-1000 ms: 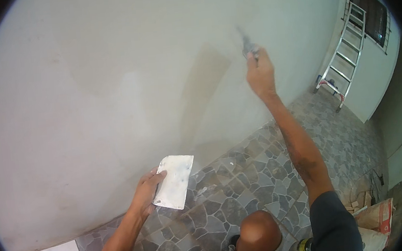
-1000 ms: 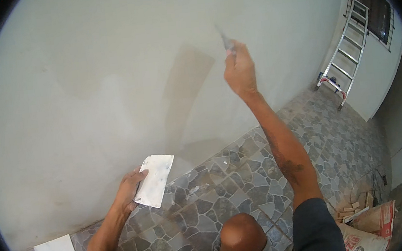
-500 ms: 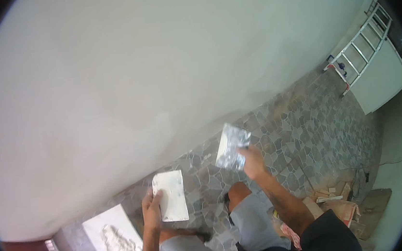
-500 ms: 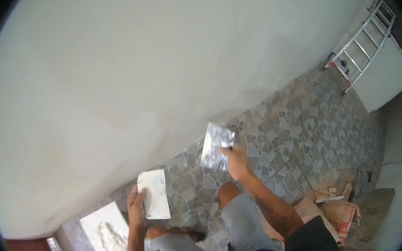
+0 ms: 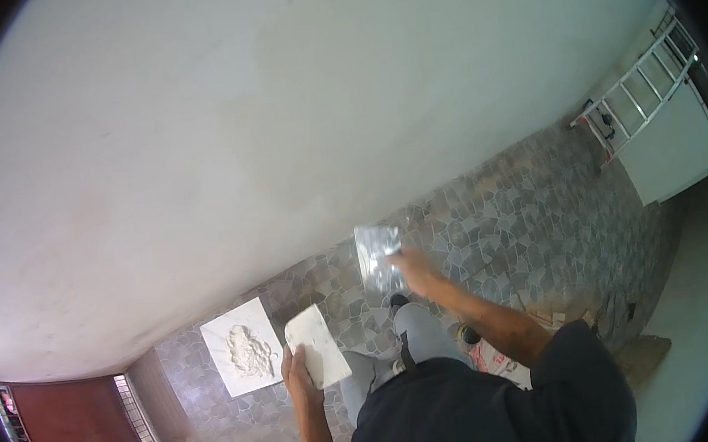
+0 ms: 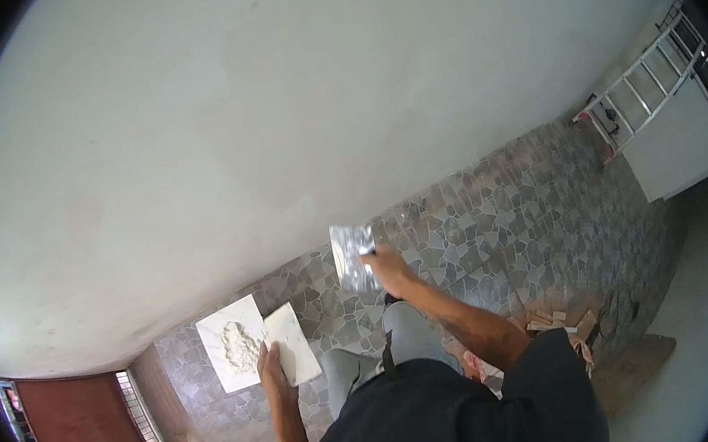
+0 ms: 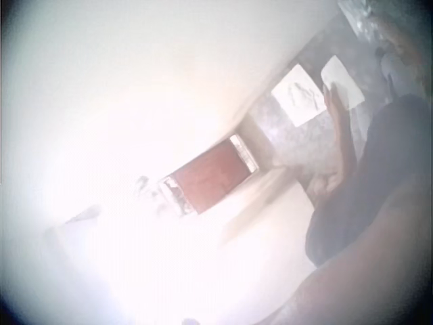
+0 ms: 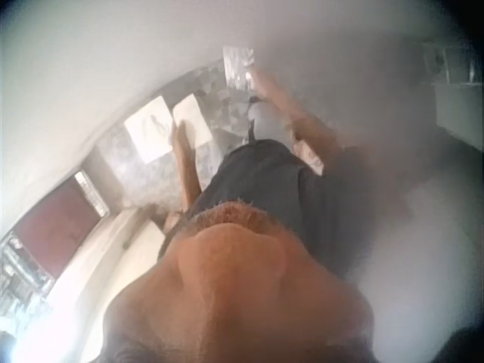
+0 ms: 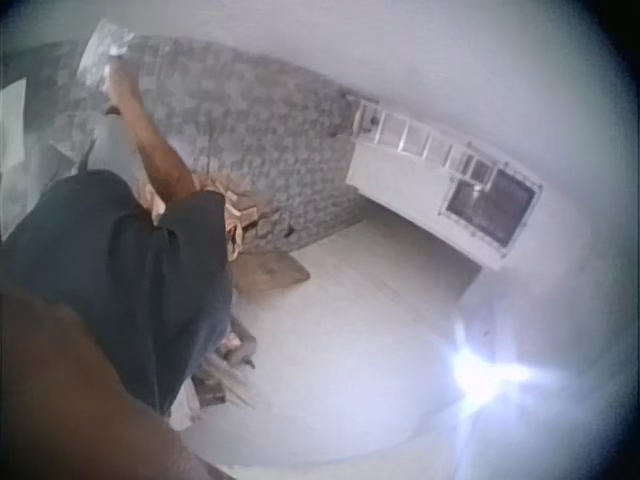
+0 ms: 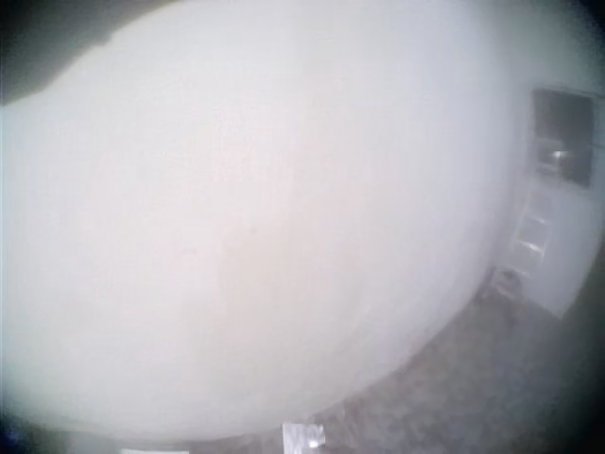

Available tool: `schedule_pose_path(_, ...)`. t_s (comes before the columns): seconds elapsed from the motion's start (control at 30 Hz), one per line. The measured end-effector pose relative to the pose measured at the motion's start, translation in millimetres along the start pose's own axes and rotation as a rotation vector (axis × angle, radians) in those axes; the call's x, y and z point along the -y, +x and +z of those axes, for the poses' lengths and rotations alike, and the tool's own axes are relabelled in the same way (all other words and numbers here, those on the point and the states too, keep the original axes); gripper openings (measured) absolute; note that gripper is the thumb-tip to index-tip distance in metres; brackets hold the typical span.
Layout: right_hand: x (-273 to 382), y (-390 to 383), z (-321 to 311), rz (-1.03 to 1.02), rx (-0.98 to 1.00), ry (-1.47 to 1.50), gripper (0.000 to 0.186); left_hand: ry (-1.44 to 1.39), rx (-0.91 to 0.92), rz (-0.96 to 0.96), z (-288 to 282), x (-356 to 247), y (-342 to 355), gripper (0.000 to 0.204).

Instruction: The person applies plaster to a wall. They take plaster from a hawk using a trowel and spread it across the surface of the wall.

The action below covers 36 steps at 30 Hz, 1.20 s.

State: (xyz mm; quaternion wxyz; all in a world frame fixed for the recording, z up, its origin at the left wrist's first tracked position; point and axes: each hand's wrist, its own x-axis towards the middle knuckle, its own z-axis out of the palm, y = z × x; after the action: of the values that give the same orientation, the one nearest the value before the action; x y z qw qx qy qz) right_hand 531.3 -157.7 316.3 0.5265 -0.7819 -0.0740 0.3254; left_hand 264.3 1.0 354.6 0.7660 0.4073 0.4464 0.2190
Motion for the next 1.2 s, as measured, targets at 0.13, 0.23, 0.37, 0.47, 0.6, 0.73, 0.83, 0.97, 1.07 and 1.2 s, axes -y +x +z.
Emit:
schedule_pose_path(0.13, 49, -28, -13, -0.012, -0.049, 0.215, 0.031, -0.033, 0.053, 0.069, -3, -23, -18, 0.034)
schedule_pose_path(0.23, 38, -65, -5, -0.205, -0.125, 0.297, 0.03, -0.054, 0.055, 0.074, -22, -36, -31, 0.034)
schedule_pose_path(0.37, 7, -108, 13, 0.059, -0.149, 0.622, 0.024, -0.055, 0.044, 0.092, -44, -45, -54, 0.031)
schedule_pose_path(0.47, -1, -140, 27, 0.026, -0.114, 0.55, 0.021, -0.096, 0.013, 0.088, -76, -38, -64, 0.032)
schedule_pose_path(0.6, -17, -144, 41, 0.063, -0.162, 0.743, 0.026, -0.152, -0.015, 0.068, -103, -33, -74, 0.033)
schedule_pose_path(0.73, -23, -132, 42, 0.07, -0.163, 0.654, 0.027, -0.164, -0.021, 0.082, -121, -31, -78, 0.034)
schedule_pose_path(0.83, -16, -121, 42, 0.043, -0.147, 0.574, 0.026, -0.197, -0.047, 0.101, -128, -29, -82, 0.034)
schedule_pose_path(0.97, 3, -102, 28, -0.264, -0.271, 0.268, 0.025, -0.19, -0.076, 0.101, -133, -25, -77, 0.031)
schedule_pose_path(1.07, 23, -83, 9, -0.41, -0.348, 0.174, 0.024, -0.158, -0.087, 0.076, -127, -29, -68, 0.033)
schedule_pose_path(1.2, 47, -46, -20, -0.4, -0.285, 0.576, 0.023, -0.14, -0.091, 0.062, -89, -43, -45, 0.035)
